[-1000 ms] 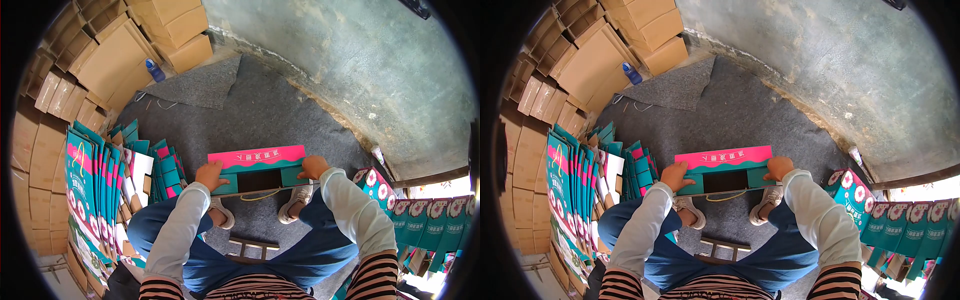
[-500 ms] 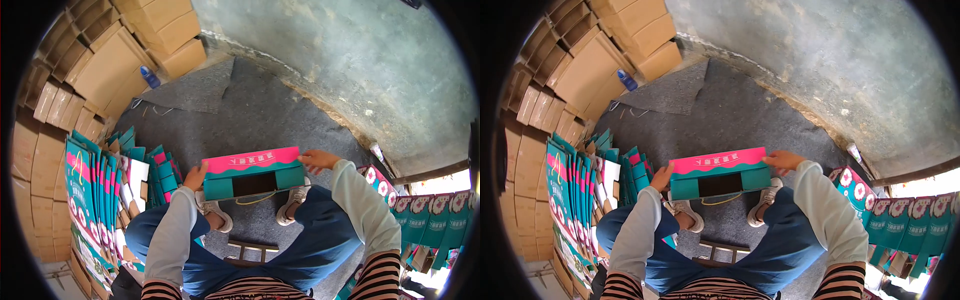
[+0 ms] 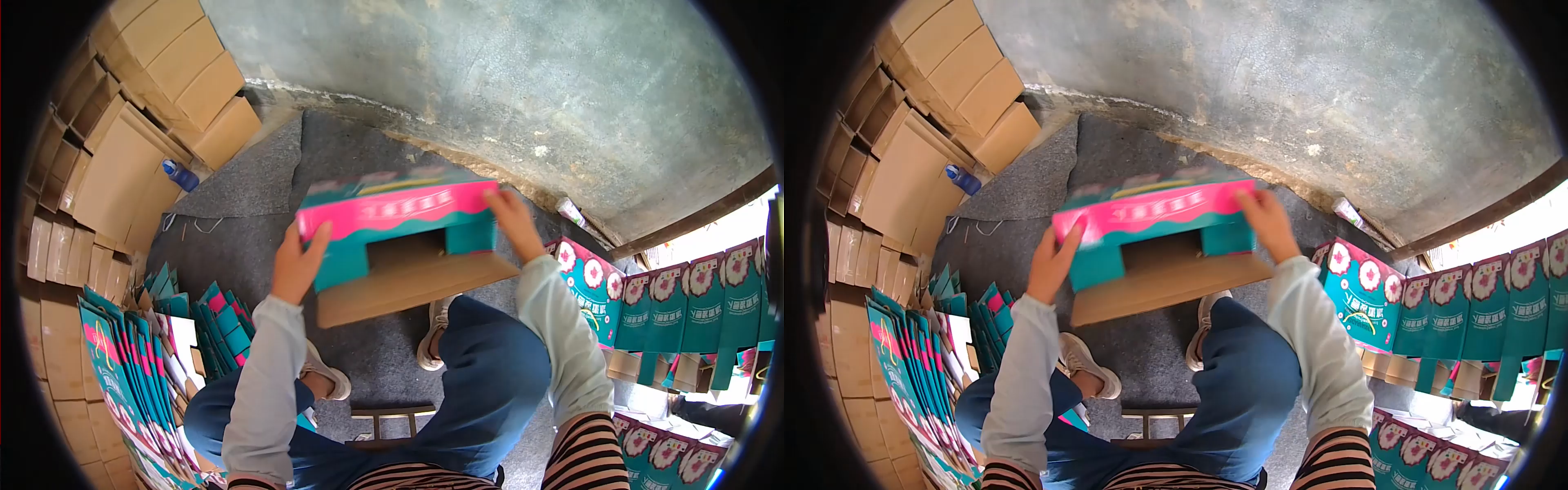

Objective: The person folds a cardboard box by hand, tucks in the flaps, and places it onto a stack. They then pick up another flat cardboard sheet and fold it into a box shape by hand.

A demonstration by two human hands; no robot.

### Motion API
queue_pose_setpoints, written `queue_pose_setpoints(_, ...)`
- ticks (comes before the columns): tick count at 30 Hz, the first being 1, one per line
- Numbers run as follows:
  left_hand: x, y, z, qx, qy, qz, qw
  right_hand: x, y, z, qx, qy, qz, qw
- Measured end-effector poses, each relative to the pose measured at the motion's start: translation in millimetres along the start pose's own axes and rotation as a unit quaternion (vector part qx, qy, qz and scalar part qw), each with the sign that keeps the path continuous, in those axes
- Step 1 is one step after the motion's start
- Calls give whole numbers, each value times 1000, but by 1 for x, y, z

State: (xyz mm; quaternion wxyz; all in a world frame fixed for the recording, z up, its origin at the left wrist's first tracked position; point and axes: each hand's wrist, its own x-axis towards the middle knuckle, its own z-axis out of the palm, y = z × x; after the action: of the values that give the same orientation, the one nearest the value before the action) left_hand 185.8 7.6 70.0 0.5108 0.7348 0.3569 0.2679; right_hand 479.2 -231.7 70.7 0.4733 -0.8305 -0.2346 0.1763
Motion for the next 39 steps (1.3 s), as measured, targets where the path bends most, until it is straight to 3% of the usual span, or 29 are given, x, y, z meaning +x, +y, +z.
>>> queue_pose_setpoints(2,7,57,45,-1,-31,99,995,-2,26,-44,88,166,-20,982)
queue_pose_setpoints(3,5,87,66,5,-59,139,988,6,71,-76,17,218,-93,971)
queue_pose_setpoints(4,2,107,89,11,-89,180,980,-15,58,-106,149,244,2,958)
queue_pose_setpoints(6,-4,109,144,-6,-126,234,964,-46,74,-161,214,345,32,913)
queue_pose_setpoints(8,-16,118,188,-24,-238,250,938,-87,100,-210,246,388,22,888)
queue_pose_setpoints(11,-42,95,262,-87,-385,202,896,-149,146,-250,211,472,17,856)
queue_pose_setpoints(14,-62,85,299,-122,-541,130,822,-208,202,-267,165,509,104,838)
queue_pose_setpoints(19,-87,46,341,-61,-651,70,754,-272,285,-253,252,542,201,776)
queue_pose_setpoints(22,-93,46,351,-37,-701,31,711,-284,313,-263,174,518,253,798)
queue_pose_setpoints(23,-94,47,353,-33,-719,18,694,-285,320,-266,-8,527,220,821)
queue_pose_setpoints(25,-95,52,360,-40,-736,18,676,-271,303,-251,-365,488,137,781)
queue_pose_setpoints(27,-101,44,374,-53,-745,17,664,-226,201,-214,-380,414,56,825)
queue_pose_setpoints(28,-105,41,375,-42,-740,18,671,-211,192,-196,-379,357,2,854)
queue_pose_setpoints(29,-107,38,374,-30,-735,20,677,-194,162,-174,-428,270,-4,863)
queue_pose_setpoints(30,-108,36,372,-19,-728,23,685,-179,134,-151,-392,236,-5,889)
queue_pose_setpoints(32,-99,34,349,4,-691,27,722,-155,125,-123,-383,194,-33,903)
queue_pose_setpoints(35,-80,21,291,46,-609,15,791,-148,138,-110,-452,152,7,879)
queue_pose_setpoints(37,-66,11,239,40,-568,-32,821,-151,146,-113,-447,166,-4,879)
queue_pose_setpoints(39,-60,18,187,33,-498,19,867,-152,155,-124,-452,168,-13,876)
